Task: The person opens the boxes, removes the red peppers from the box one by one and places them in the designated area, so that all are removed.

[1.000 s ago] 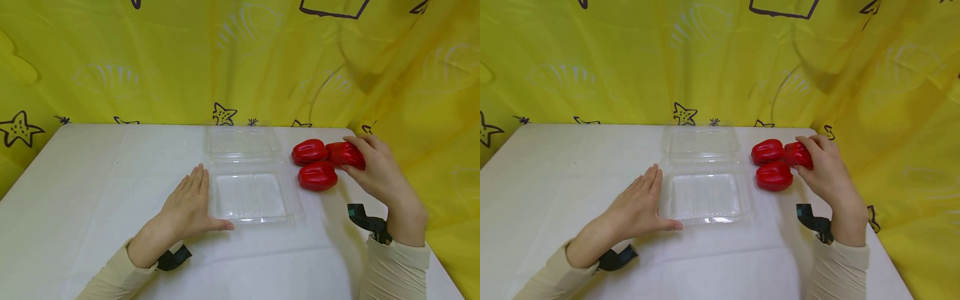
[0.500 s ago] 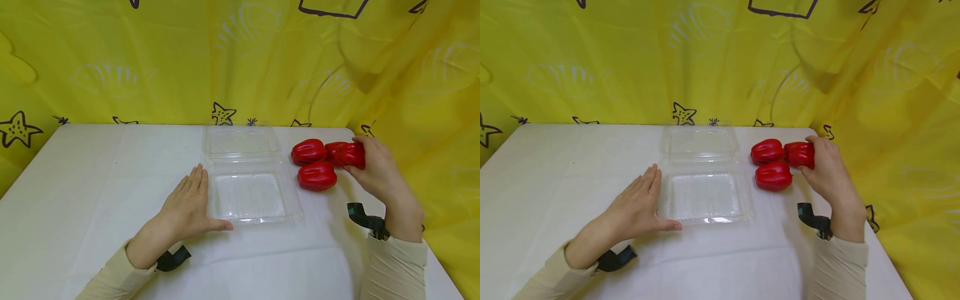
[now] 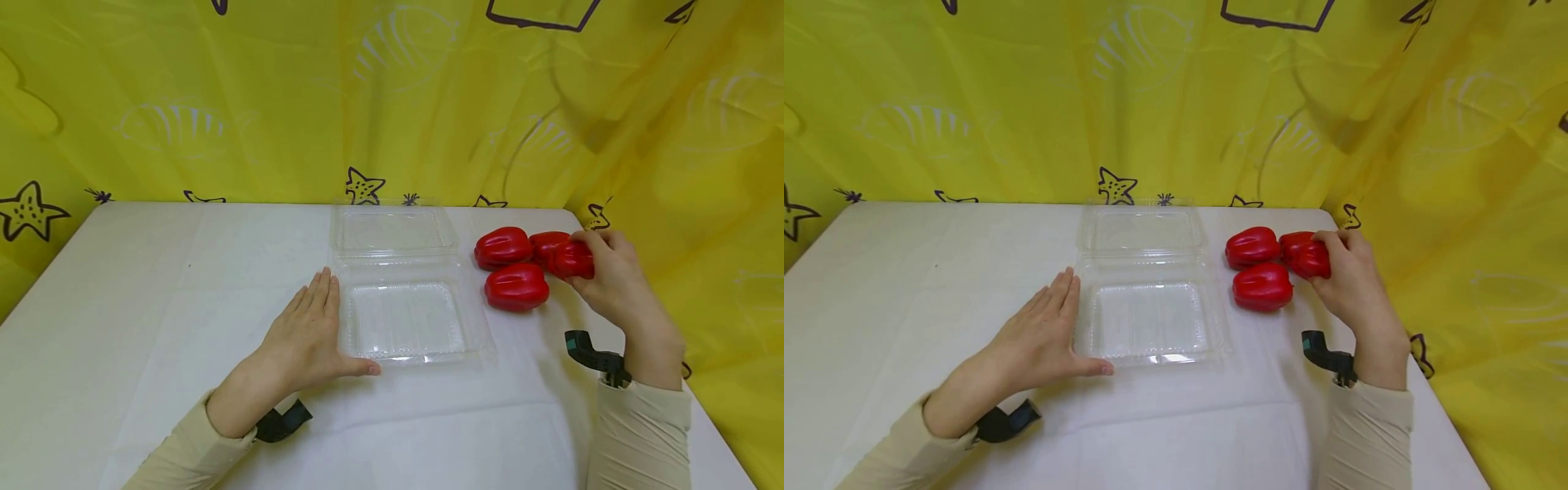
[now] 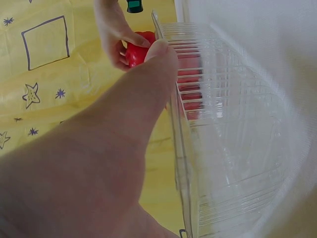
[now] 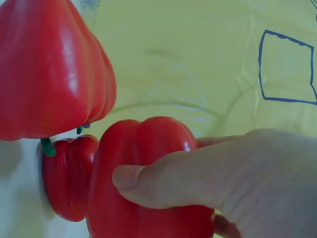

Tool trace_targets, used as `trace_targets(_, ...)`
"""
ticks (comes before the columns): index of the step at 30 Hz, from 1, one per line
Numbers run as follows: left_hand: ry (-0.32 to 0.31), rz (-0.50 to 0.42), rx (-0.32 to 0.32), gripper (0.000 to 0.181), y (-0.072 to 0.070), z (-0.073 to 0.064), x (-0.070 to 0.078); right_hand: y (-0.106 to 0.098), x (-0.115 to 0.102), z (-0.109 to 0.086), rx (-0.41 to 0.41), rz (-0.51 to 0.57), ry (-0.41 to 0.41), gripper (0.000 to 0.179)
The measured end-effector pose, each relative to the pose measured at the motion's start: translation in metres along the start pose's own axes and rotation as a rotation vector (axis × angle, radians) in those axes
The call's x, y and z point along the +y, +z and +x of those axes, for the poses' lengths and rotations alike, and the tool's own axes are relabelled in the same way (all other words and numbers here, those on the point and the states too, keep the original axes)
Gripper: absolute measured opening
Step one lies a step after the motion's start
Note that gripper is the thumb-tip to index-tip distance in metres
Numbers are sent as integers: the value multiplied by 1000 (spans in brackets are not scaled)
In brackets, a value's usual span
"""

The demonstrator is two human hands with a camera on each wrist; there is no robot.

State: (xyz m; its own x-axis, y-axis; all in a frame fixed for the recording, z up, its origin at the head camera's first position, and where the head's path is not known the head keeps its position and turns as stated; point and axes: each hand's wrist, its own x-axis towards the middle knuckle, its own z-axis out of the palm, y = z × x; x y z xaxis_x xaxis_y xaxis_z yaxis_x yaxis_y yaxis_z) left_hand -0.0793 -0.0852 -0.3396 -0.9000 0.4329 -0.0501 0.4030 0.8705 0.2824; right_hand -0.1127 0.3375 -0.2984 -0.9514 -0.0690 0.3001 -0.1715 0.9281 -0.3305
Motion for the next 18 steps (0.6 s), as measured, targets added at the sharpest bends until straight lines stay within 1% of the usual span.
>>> trace_targets(6, -1, 0, -2, 135, 0, 0, -1, 2, 3, 1, -51, -14, 46, 59)
trace_targets(13, 0, -4, -4, 135, 0, 0, -1, 6, 8, 2, -159, -27, 126, 62)
trace_targets(18, 1, -4, -2, 135, 0, 0, -1, 8, 10, 3, -194, -33, 152, 67)
